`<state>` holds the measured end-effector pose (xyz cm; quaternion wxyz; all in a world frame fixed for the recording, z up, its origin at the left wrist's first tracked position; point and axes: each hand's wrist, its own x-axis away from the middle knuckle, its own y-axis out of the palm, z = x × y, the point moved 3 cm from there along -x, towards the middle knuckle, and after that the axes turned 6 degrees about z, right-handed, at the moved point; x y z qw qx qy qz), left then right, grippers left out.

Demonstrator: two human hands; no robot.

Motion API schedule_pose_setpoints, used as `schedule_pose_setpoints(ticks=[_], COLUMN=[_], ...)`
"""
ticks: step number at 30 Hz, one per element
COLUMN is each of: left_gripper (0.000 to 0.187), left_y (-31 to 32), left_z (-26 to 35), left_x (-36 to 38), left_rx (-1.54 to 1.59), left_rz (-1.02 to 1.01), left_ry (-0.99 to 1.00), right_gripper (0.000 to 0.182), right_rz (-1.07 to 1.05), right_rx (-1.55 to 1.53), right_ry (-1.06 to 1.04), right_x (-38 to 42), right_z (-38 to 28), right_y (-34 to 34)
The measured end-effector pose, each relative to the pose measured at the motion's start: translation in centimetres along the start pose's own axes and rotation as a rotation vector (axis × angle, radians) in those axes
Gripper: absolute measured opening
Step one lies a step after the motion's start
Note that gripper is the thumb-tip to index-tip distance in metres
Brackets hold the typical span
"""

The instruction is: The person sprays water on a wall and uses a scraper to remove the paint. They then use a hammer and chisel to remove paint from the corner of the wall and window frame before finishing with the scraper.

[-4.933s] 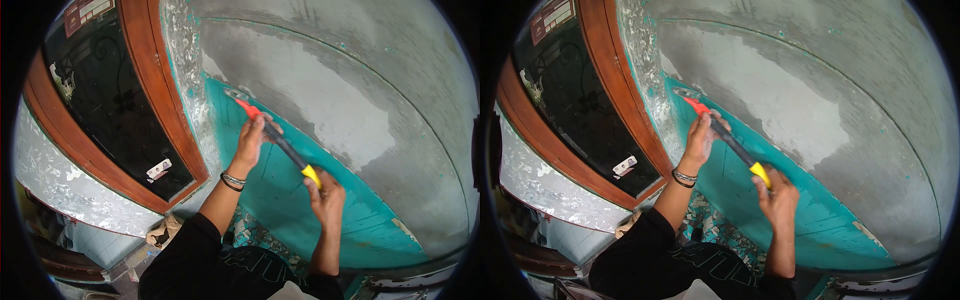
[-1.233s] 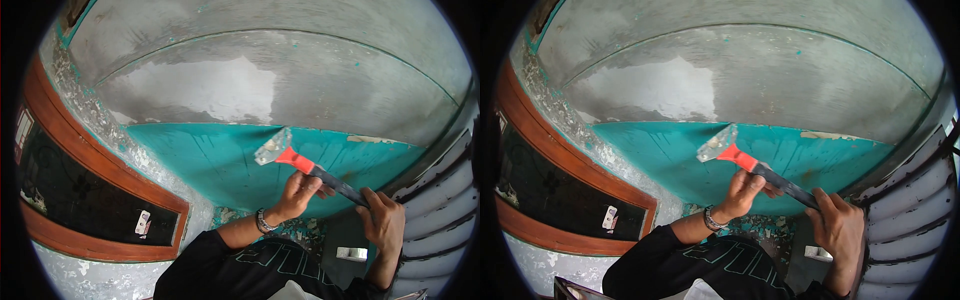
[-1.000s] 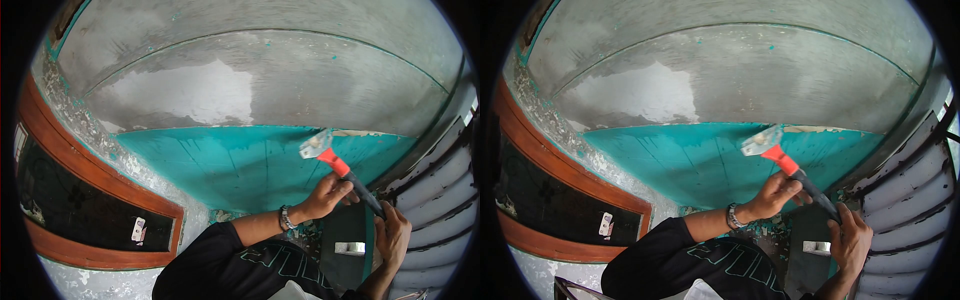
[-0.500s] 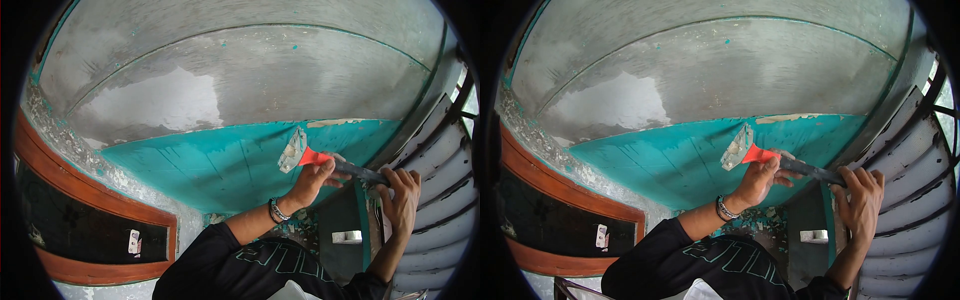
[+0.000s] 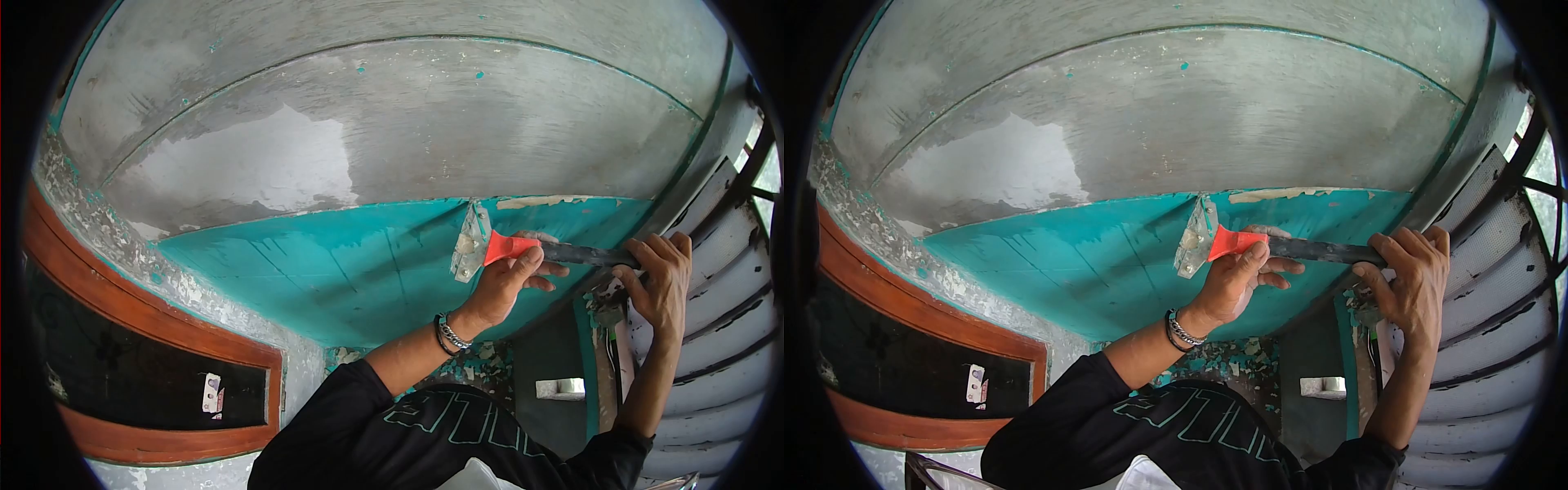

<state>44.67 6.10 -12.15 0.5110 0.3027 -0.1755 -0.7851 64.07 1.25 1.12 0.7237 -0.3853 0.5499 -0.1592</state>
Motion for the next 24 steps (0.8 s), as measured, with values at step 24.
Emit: schedule_pose_setpoints(ticks=[24], left_gripper=[0.044], left_y=[-9.1], left_z=[6.9], left_x=[4.6], left_rx=[-0.028], left_rz=[0.225], left_ry=[0.269], right_gripper=[0.039], right_rz=[0.091], right_rx=[-0.138], right_ry=[-0.421], right_x=[-8.9], right_z=[-9.3], right_y=[3.8])
